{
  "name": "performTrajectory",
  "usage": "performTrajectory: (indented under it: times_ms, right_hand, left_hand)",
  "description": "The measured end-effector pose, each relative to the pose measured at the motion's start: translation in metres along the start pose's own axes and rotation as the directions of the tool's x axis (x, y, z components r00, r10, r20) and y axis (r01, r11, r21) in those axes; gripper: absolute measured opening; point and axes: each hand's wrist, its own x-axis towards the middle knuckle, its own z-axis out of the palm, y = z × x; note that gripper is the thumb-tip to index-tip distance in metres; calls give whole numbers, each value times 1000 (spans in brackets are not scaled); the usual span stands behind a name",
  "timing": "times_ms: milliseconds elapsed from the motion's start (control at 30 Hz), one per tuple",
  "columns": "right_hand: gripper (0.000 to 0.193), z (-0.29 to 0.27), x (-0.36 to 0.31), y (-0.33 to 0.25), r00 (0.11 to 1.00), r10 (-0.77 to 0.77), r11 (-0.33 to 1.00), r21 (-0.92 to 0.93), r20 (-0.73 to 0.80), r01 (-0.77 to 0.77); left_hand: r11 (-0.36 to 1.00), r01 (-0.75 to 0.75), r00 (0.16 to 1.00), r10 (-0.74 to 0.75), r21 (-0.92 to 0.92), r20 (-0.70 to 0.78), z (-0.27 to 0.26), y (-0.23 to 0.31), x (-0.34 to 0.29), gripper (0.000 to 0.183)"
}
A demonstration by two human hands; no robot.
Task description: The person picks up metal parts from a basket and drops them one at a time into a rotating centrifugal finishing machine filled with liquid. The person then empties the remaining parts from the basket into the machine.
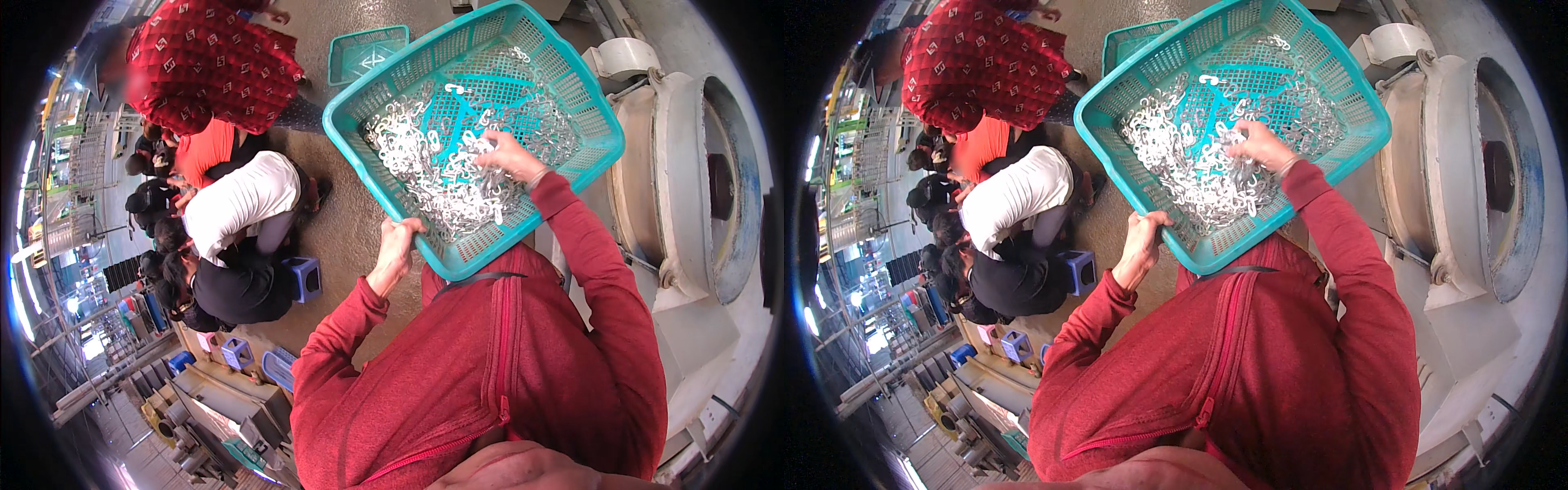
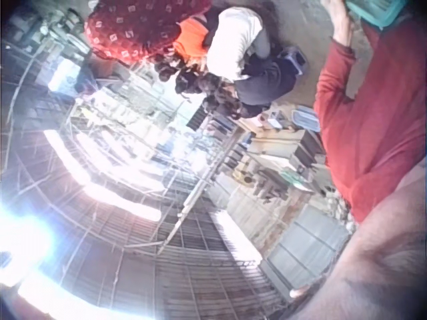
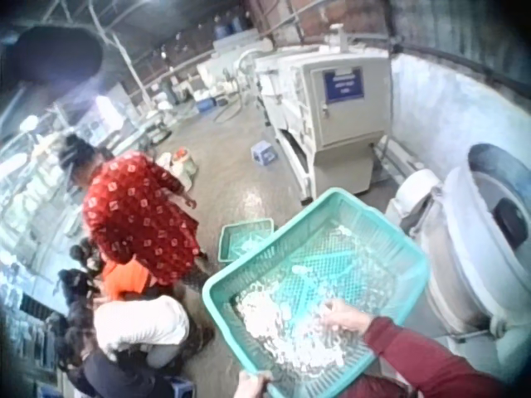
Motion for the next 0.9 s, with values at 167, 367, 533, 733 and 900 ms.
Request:
performTrajectory:
  times_ms: [167, 367, 533, 733, 900]
  right_hand:
    - [47, -15, -24, -52, 978, -43, 911, 409, 205, -46]
    - [56, -33, -70, -110, 990, -66, 880, 475, 121, 1]
    - [30, -75, -89, -168, 980, -154, 885, 458, 129, 79]
    - [73, -174, -199, -228, 893, -399, 859, 257, -207, 444]
    - [67, -269, -296, -228, 764, -336, 918, -12, -551, 395]
  left_hand:
    - [1000, -11, 1000, 12, -18, 17, -5, 1, 1, 11]
    - [998, -26, 999, 28, -63, 25, 2, 9, 5, 7]
    - [994, 30, 997, -22, -103, 79, 5, 24, 14, 10]
    - [968, 66, 977, -13, -242, 215, 10, 28, 15, 12]
    - [962, 35, 978, 23, -271, 208, 22, 24, 6, 36]
